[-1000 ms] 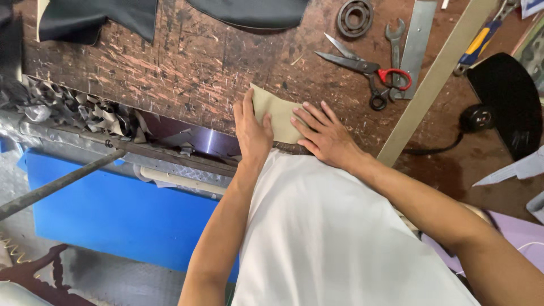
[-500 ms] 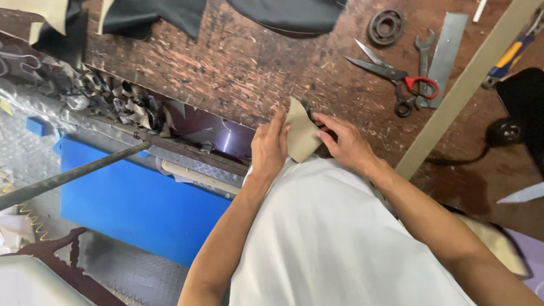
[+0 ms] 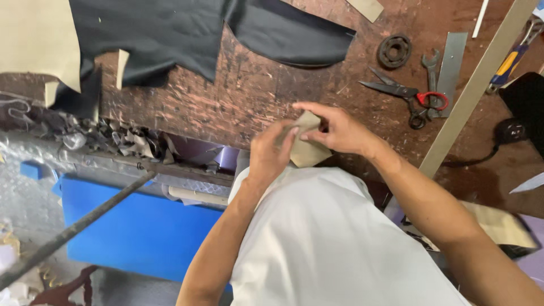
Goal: The person marks black fabric pieces with a white marker, then uses scissors to cut along the edges of beige-backed fabric pieces on the worktable. They arrange and smooth the cut pieces, cut additional black fabric sections, and set the cut pieces aside on the table.
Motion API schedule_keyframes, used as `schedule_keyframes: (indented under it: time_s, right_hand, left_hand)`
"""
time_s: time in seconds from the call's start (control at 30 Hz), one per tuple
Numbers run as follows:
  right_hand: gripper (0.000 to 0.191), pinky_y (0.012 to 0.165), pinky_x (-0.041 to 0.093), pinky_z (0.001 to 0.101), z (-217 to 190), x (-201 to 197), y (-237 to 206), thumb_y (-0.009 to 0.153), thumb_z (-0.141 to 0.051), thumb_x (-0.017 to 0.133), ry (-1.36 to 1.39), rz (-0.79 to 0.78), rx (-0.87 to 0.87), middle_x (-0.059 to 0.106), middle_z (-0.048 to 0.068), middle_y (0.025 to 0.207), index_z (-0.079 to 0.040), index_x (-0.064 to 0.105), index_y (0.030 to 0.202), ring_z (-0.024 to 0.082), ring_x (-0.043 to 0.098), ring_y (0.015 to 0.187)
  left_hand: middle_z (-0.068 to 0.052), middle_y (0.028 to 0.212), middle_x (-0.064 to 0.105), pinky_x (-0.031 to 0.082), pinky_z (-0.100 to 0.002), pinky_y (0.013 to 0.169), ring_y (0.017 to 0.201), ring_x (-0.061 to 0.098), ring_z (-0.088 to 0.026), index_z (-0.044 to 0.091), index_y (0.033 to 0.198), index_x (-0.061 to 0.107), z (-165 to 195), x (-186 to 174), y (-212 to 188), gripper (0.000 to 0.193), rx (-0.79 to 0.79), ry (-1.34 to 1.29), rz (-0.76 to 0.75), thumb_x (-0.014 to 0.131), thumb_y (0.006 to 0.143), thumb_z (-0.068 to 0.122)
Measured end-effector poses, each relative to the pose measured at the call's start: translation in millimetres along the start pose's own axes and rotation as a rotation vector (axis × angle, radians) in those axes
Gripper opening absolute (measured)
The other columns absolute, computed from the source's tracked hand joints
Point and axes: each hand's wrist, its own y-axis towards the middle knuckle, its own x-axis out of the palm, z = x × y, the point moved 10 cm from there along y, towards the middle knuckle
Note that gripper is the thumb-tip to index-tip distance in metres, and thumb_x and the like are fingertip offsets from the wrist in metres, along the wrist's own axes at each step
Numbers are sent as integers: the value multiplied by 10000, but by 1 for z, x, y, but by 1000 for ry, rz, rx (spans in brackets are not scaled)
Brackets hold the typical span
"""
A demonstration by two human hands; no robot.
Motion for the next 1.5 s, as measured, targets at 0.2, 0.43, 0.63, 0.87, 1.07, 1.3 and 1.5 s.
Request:
schedule_keyframes:
  time_s: [0.2,0.43,0.63,0.87,1.07,1.3,1.5]
  right_hand:
    - [293,891,566,278,-53,8,72,955,-33,766,256,283,7,728,35,1117,-10,682,1235,109,667,1013]
    - [384,1049,578,337,-105,-29,120,998,13,692,730,591,-212,715,97,1250,0,609,1373,184,702,1128]
    - [445,1079,601,336,-90,-51,133,981,-3,694,634,778,-222,695,121,1282,34,562,1405,203,711,1191]
    - [433,944,648,387,-19,-62,96,991,1,712,575,955,-60,696,126,1255,12,526,1381,234,732,1115]
    - [226,749,554,296,48,-72,97,958,-79,802,135,986,223,716,73,1032,17,663,1108,127,664,893]
    - [123,666,502,229,66,-71,112,947,-119,781,-253,926,292,730,14,857,-12,736,987,66,638,745]
    - [130,668,489,237,69,-81,117,984,-115,774,-155,949,296,714,36,868,0,723,1016,73,605,753]
  left_hand:
    - [-54,1167,705,566,-307,907,1075,678,-126,32,1241,631,-31,-71,59,432,-206,-436,-131,787,875,200]
    - [-83,1145,790,522,-321,1011,1093,706,-144,14,1203,737,-74,-70,57,338,-173,-369,-481,779,922,196]
    - [-58,1051,763,552,-292,824,920,679,-124,28,1198,728,-130,-125,72,282,-299,-362,-383,735,956,172]
    - [-36,998,747,598,-239,766,887,700,-71,26,1072,677,-144,-192,147,135,-340,-600,-171,695,965,106]
    - [2,877,733,531,-210,703,789,629,-34,-9,1085,713,-125,-173,277,150,30,-370,-135,711,1032,131]
    - [-29,859,747,559,-230,682,721,666,-67,-1,1179,669,-167,-155,300,322,-141,-161,-80,781,893,99]
    - [-43,953,741,575,-238,701,761,673,-71,-16,1213,649,-167,-151,292,370,-125,-233,-94,774,865,7]
